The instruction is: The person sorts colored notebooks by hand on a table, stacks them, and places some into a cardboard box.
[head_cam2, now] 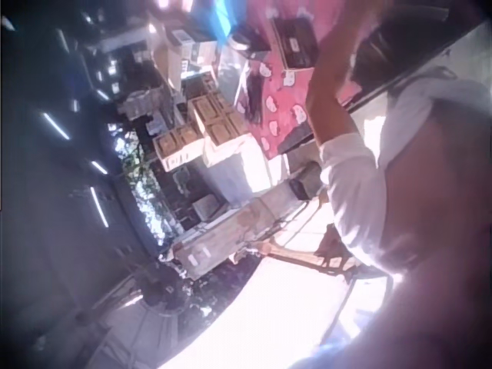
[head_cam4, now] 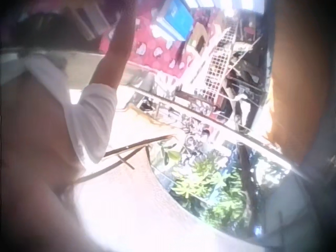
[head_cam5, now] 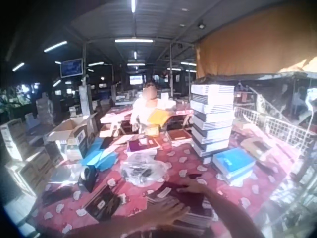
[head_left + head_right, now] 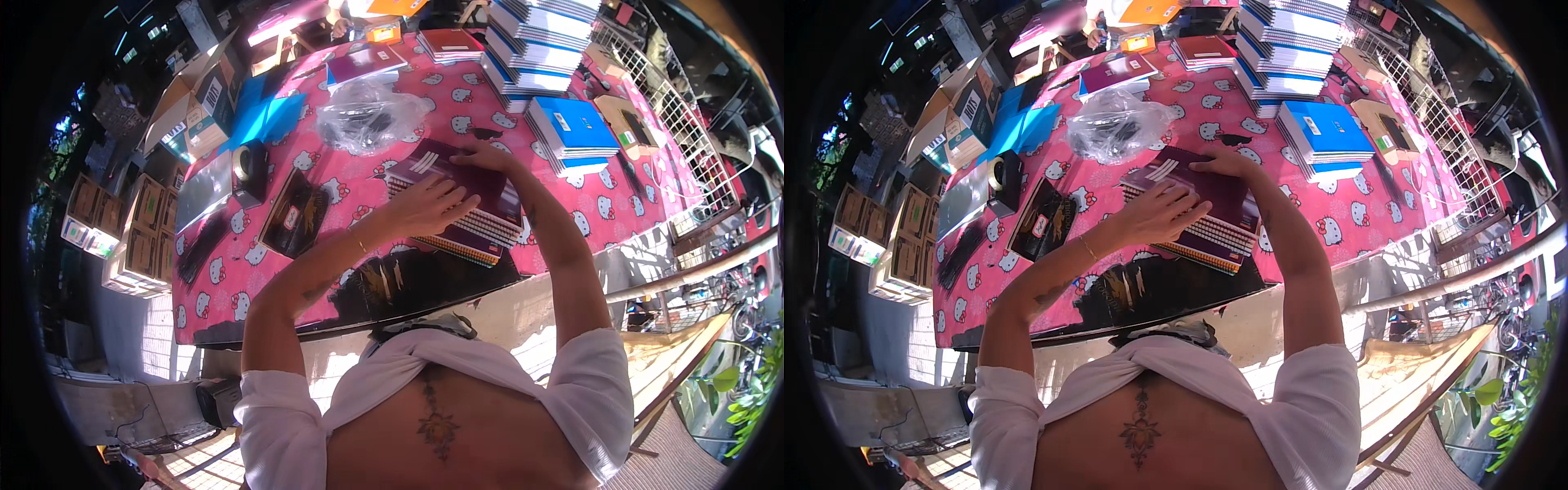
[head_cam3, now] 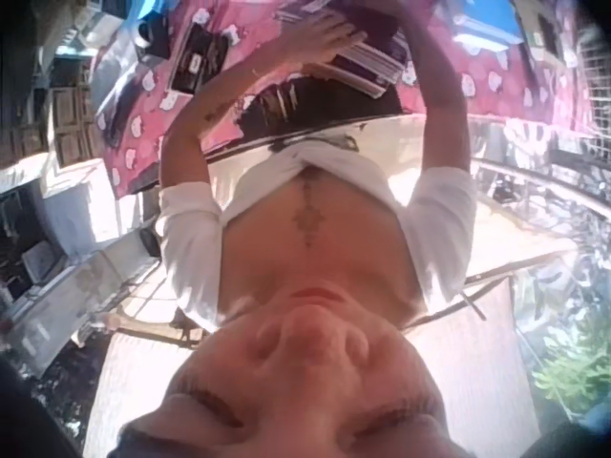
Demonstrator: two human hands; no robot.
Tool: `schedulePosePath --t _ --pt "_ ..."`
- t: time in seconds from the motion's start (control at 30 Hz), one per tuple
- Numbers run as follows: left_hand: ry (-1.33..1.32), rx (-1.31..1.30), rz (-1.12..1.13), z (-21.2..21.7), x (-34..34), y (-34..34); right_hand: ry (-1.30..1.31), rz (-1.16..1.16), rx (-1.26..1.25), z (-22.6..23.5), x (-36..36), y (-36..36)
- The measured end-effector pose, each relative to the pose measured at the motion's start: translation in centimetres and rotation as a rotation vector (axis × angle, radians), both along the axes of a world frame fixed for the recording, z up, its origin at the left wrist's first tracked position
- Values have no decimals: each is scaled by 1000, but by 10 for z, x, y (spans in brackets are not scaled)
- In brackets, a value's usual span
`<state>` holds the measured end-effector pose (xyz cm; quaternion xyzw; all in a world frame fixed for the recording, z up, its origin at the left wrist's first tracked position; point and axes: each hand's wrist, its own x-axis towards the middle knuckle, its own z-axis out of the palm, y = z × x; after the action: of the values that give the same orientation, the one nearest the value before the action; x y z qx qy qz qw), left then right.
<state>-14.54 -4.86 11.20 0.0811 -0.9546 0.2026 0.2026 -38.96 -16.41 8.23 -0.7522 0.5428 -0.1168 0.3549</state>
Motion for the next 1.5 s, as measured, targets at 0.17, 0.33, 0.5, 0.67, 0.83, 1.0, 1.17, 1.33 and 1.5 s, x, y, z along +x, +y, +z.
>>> schedulePosePath --t 0.17,0.33,0.5,0.67,0.83,1.0,1.17,1.33,1.5 --pt "125 -152 -15 -47 10 29 106 47 -173 -15 10 21" --pt "135 245 -21 5 28 34 -143 -10 184 13 -11 57" --pt "586 635 1 76 48 33 -1693 -104 506 -14 -40 129" --pt "778 1078 39 62 53 -11 -2262 135 77 -46 5 146" --pt "1055 1412 -205 58 52 -32 -1707 -332 -373 37 8 153" --pt "1018 1777 -284 -20 53 -51 -1178 -348 -457 53 9 172" --pt "944 1820 -107 -57 35 -45 -1246 -516 -640 26 20 171" --pt "1043 1770 13 -48 28 -35 -1158 -641 -411 11 15 171" --pt "1019 1820 -67 -54 35 -41 -1118 -510 -334 5 11 171"
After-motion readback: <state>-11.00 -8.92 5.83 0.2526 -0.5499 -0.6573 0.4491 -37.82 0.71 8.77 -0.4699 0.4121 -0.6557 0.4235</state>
